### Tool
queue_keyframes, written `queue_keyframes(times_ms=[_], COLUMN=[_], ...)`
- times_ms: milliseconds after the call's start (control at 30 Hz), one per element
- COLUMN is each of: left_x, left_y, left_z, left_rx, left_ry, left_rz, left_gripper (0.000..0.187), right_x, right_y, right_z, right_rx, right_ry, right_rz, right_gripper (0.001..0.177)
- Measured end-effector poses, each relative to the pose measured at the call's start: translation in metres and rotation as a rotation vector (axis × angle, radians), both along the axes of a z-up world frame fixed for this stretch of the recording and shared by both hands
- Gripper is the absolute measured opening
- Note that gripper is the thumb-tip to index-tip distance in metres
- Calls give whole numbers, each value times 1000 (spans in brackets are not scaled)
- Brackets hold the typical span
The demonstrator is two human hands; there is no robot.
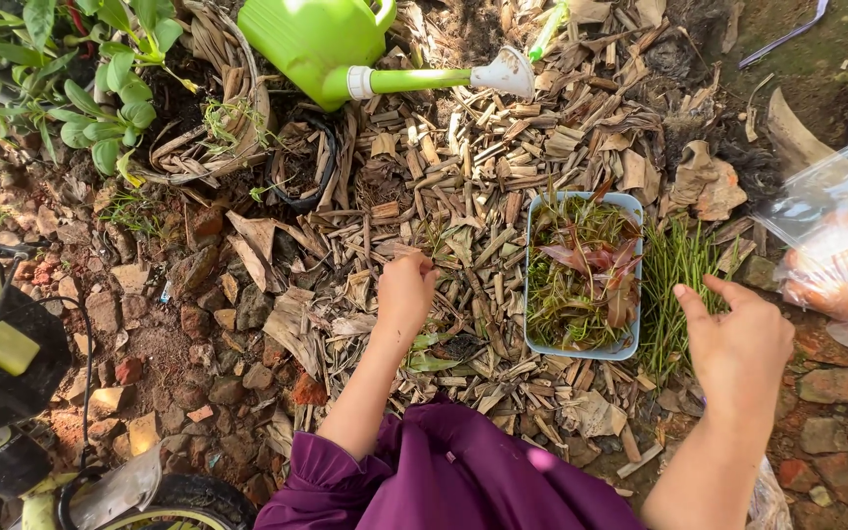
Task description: Sorting through a pile of leaves and stems, selecting specific parts and placing them into a blue plastic container.
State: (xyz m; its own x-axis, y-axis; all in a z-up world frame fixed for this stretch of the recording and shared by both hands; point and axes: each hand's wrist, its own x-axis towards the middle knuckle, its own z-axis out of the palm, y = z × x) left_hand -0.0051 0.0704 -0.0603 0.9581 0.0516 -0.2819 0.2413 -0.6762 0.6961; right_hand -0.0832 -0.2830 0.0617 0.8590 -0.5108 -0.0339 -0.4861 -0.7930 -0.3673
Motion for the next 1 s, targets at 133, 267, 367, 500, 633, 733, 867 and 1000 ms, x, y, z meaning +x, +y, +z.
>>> queue_keyframes(times_ms=[133, 267, 367, 500, 633, 733, 867, 1000], left_x=[-11, -14, -14, -12, -15, -14, -11, -7], left_y=[6, 6, 6, 6, 14, 16, 11, 9], left_z=[-24, -30, -34, -27, -61, -70, -54, -45], left_rx=[212, 278, 265, 216, 189, 194, 213, 146], left_ry=[68, 91, 78, -15, -68, -112, -17, 45], left_rz=[-68, -126, -112, -42, -30, -49, -28, 7], left_gripper=[24, 28, 24, 22, 13, 11, 11, 11], right_x=[10, 12, 11, 13, 12, 15, 15, 17], right_y=[30, 45, 50, 57, 56, 58, 61, 66], right_z=[12, 12, 11, 18, 16, 17, 18, 23], right_rx=[117, 183, 217, 248, 260, 253, 274, 337], right_ry=[14, 3, -30, -86, -113, -113, -108, -109], right_rz=[-15, 43, 103, 158, 187, 207, 214, 211], right_gripper=[41, 40, 38, 35, 34, 34, 34, 34])
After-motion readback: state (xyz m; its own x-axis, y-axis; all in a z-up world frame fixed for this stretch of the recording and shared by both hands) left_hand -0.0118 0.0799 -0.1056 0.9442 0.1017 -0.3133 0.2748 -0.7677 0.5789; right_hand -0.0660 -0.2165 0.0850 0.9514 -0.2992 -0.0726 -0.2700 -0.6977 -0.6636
